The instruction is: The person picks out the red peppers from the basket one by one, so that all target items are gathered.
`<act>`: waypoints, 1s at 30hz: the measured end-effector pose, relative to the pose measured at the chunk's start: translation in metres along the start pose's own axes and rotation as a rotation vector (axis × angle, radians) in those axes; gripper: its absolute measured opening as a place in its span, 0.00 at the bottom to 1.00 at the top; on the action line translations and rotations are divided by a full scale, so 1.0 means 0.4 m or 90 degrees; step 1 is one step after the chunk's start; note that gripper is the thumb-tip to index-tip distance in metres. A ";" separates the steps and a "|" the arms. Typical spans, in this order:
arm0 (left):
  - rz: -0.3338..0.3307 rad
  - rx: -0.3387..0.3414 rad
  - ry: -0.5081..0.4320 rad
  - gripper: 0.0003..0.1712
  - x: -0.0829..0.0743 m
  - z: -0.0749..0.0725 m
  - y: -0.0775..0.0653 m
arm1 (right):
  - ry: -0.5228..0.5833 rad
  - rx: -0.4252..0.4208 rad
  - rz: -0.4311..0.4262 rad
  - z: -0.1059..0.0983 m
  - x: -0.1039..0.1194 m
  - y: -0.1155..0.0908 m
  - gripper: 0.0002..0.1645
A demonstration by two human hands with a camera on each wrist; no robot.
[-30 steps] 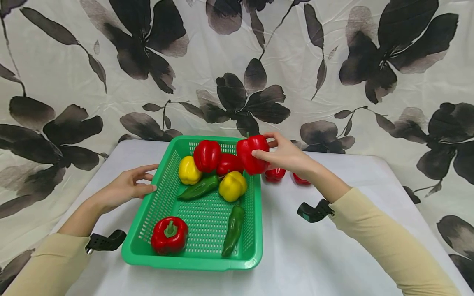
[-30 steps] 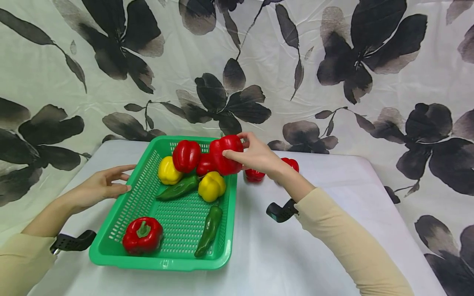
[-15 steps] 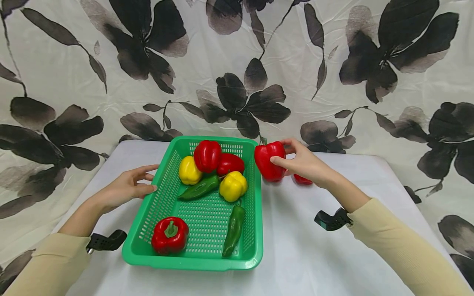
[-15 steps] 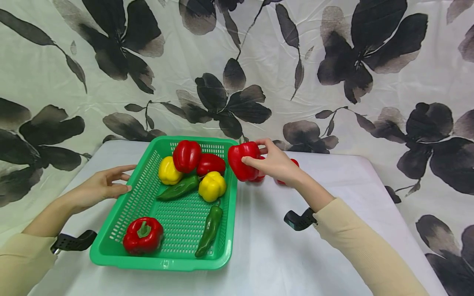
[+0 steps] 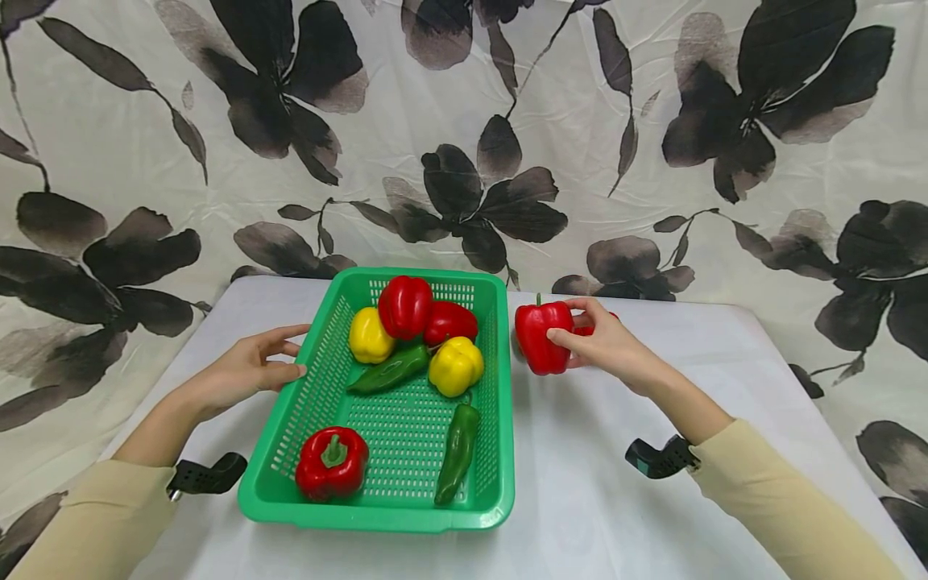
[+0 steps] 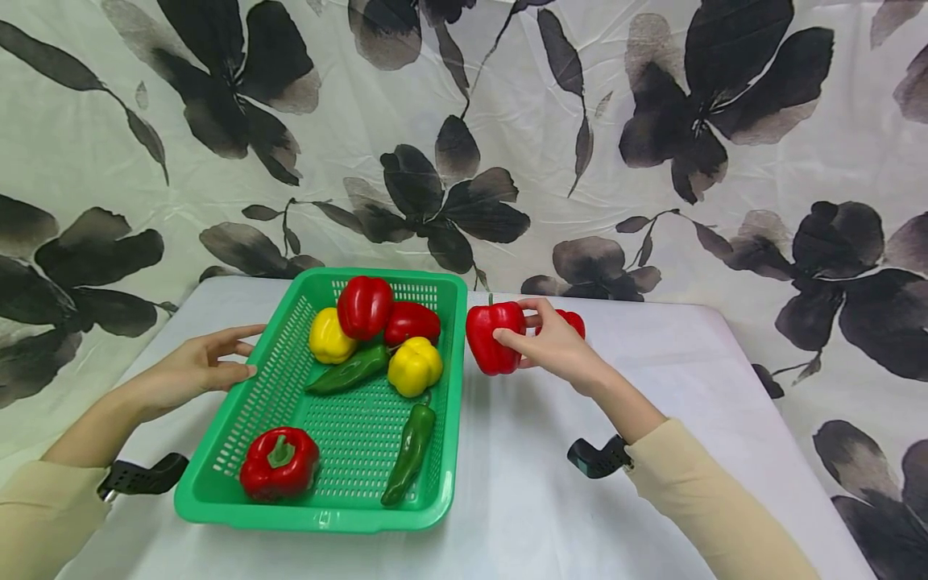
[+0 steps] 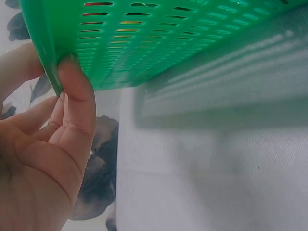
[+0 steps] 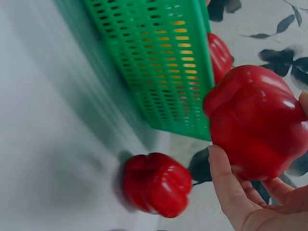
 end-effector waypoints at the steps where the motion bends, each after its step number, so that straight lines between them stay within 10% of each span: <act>1: -0.002 -0.001 0.000 0.41 0.001 0.000 0.000 | 0.003 -0.001 0.000 0.002 -0.008 0.000 0.45; 30: 0.005 0.002 0.000 0.40 -0.010 -0.001 -0.006 | 0.035 0.018 0.056 0.083 -0.156 -0.006 0.45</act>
Point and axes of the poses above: each hand's wrist, its own y-axis towards the middle knuckle, its own z-axis out of the palm, x = y × z, the point moved 7 cm from there along y, towards the middle knuckle, and after that the axes turned 2 degrees about -x, right-handed, at the moved point
